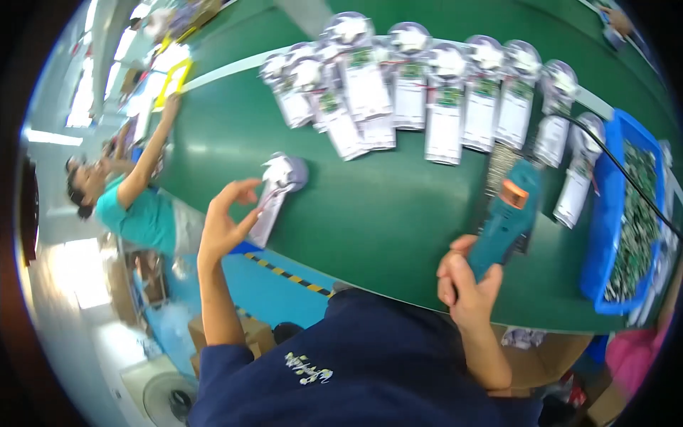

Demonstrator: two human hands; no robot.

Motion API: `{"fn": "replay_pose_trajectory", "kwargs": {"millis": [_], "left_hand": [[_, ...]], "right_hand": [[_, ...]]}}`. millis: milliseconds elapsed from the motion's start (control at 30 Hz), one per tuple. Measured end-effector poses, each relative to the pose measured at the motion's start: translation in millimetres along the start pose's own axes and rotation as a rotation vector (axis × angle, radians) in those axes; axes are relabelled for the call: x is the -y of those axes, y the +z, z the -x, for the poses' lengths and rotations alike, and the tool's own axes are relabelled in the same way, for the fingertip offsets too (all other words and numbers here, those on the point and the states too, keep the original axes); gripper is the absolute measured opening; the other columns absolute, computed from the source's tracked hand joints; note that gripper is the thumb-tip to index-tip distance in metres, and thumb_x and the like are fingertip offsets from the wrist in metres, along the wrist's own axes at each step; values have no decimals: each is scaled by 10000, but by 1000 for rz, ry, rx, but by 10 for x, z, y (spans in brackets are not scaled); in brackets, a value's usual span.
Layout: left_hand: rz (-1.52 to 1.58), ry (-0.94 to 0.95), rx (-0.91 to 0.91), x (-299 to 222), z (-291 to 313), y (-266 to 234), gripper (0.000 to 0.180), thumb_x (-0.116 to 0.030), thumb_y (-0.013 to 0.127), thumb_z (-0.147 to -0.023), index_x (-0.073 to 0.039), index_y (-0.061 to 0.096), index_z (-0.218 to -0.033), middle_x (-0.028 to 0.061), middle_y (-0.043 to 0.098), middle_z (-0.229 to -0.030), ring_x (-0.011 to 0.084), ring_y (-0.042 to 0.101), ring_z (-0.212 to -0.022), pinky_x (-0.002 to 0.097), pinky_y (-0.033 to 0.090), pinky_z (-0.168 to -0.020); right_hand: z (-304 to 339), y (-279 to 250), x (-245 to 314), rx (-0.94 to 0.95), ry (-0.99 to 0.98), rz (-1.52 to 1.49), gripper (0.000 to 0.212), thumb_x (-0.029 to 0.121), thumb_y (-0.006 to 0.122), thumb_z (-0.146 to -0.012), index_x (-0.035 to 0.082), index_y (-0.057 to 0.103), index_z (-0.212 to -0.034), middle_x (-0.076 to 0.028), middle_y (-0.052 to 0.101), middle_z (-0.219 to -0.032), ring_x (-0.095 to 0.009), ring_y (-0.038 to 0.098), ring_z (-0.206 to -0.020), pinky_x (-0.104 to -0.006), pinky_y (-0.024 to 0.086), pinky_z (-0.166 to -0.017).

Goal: The person assembles portable fans by positioning circuit boards into fan housings, securing them with an electric screwdriver, and connecting and routing wires into the casings by hand.

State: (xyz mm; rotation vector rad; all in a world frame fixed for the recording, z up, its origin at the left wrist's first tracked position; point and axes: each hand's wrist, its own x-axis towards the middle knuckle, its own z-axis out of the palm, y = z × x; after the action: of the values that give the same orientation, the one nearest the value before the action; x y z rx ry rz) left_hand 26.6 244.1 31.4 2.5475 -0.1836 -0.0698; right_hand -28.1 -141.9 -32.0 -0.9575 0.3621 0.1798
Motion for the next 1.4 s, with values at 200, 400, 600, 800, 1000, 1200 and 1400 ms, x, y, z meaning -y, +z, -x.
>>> {"fn": "replay_pose_trajectory", "kwargs": {"millis": [200, 400, 600, 800, 1000, 1200, 1400], "left_hand": [[-123, 177, -231, 101, 380, 116, 344, 55, 743, -754, 11, 682, -1089, 124, 660, -902, 246, 616, -807, 354, 499, -762], [-121, 254, -67, -63, 10, 388, 194, -85, 706, -881, 4, 726, -1052, 148, 710, -939, 337, 643, -867, 437, 499, -832], [189, 57, -221, -248, 3, 564, 393, 29, 650, -872, 0, 599, -1261, -4, 463, -709, 115, 449, -684, 266, 408, -745], [-4, 50, -117, -115, -16, 618, 143, -49, 634, -923, 14, 674, -1046, 105, 627, -884, 224, 563, -803, 332, 462, -758], [191, 304, -227, -503, 87, 1009, 35, 49, 625, -863, 21, 635, -881, 111, 607, -835, 216, 555, -756, 315, 423, -683], [295, 345, -145, -1076, 25, 1323, 149, 72, 711, -737, -2, 694, -865, 95, 597, -746, 265, 540, -701, 344, 432, -673], [350, 325, -202, -1246, -132, 1410, 183, 67, 746, -729, -19, 723, -889, 87, 608, -744, 258, 552, -726, 346, 453, -676]], "right_hand": [[16, 134, 125, 168, 135, 156, 205, 169, 685, -948, 55, 599, -1095, -25, 647, -800, -29, 471, -508, -209, 364, -443], [367, -655, 1253, -76, -294, 859, 297, 302, 775, -870, 64, 675, -1017, -13, 680, -873, -103, 630, -810, -305, 515, -749], [191, -1519, 2645, -455, -562, 1461, 340, 121, 695, -832, -5, 639, -1143, -91, 744, -987, -170, 690, -893, -332, 529, -810], [88, -1823, 2519, -516, -460, 1875, 348, 173, 765, -795, 87, 642, -1109, -169, 677, -849, -337, 674, -809, -420, 507, -730], [134, -1749, 2403, -676, -535, 1838, 333, 200, 783, -812, 75, 635, -1083, -170, 677, -836, -355, 669, -781, -416, 507, -701], [253, -1037, 1880, -343, -496, 932, 315, 68, 763, -819, 41, 598, -1086, -124, 726, -994, -67, 582, -661, -216, 458, -570], [170, -320, 728, -59, -222, 442, 325, -48, 728, -837, 8, 571, -1116, -109, 644, -868, -123, 607, -713, -230, 450, -570]]}}
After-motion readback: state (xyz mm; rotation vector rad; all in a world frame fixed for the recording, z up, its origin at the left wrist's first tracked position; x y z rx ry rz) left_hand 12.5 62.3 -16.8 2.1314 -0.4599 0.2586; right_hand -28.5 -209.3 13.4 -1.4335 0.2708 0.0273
